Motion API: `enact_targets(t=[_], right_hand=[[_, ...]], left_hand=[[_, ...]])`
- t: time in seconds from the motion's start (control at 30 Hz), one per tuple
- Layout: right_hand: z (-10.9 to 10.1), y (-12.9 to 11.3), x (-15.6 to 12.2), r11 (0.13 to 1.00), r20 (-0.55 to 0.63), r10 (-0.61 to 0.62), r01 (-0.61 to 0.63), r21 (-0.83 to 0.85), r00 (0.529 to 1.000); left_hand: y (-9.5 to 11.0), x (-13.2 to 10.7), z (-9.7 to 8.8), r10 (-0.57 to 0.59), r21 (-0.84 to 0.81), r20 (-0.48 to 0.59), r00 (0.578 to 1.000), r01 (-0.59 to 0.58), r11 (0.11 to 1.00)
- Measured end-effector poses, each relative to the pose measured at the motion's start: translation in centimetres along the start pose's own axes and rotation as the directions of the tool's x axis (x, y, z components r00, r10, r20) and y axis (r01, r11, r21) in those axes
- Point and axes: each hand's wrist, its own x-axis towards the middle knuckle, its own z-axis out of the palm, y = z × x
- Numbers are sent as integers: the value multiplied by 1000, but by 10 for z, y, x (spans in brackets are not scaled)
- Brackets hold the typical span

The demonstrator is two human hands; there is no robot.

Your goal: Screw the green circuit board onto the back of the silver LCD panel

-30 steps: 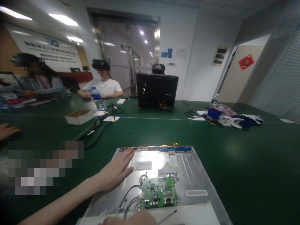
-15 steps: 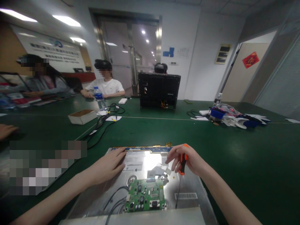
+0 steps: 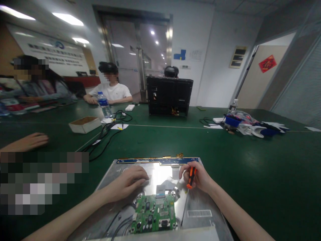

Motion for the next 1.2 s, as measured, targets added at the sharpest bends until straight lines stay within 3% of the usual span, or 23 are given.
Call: enact_targets(t=[0.17,0.4,0.6,0.77,0.87,0.9,0.93,1.0,1.03,1.1,1.2], right_hand=[[0,0,-3,999,-36,-40,41,32,999],[6,-4,-3,996,-64,-77,80,48,995],[1,-39,-15,970,-224,-228,241,33,948],[-5,-66,-29,942,-335,-336,325,-90,880],[9,-67,-33,918,-281,-333,242,-314,900],[16,-65,-34,820,-190,-302,153,-551,934],[23,-62,-34,663,-106,-230,76,-744,967],[36,-57,-34,414,-41,-42,-20,-910,998],[40,-54,-34,333,-42,23,-47,-942,999],[45,-48,-32,259,-40,99,-65,-964,994],[46,-40,-28,245,-30,93,-52,-968,995]], left_hand=[[4,-2,-9,-38,-94,55,998,43,995],[0,-2,-10,-86,-103,109,990,98,990],[-1,-1,-9,-125,-68,108,986,133,989],[0,-2,-10,-171,-56,106,980,177,983],[-2,-1,-9,-198,-64,107,974,206,977],[-2,-1,-8,-206,-67,107,973,213,975],[-3,0,-8,-212,-70,107,971,220,973],[-3,0,-8,-222,-71,102,970,229,971],[-3,0,-7,-226,-69,97,969,233,970],[-4,0,-7,-232,-62,86,969,238,969],[-5,0,-7,-234,-53,73,970,238,970]])
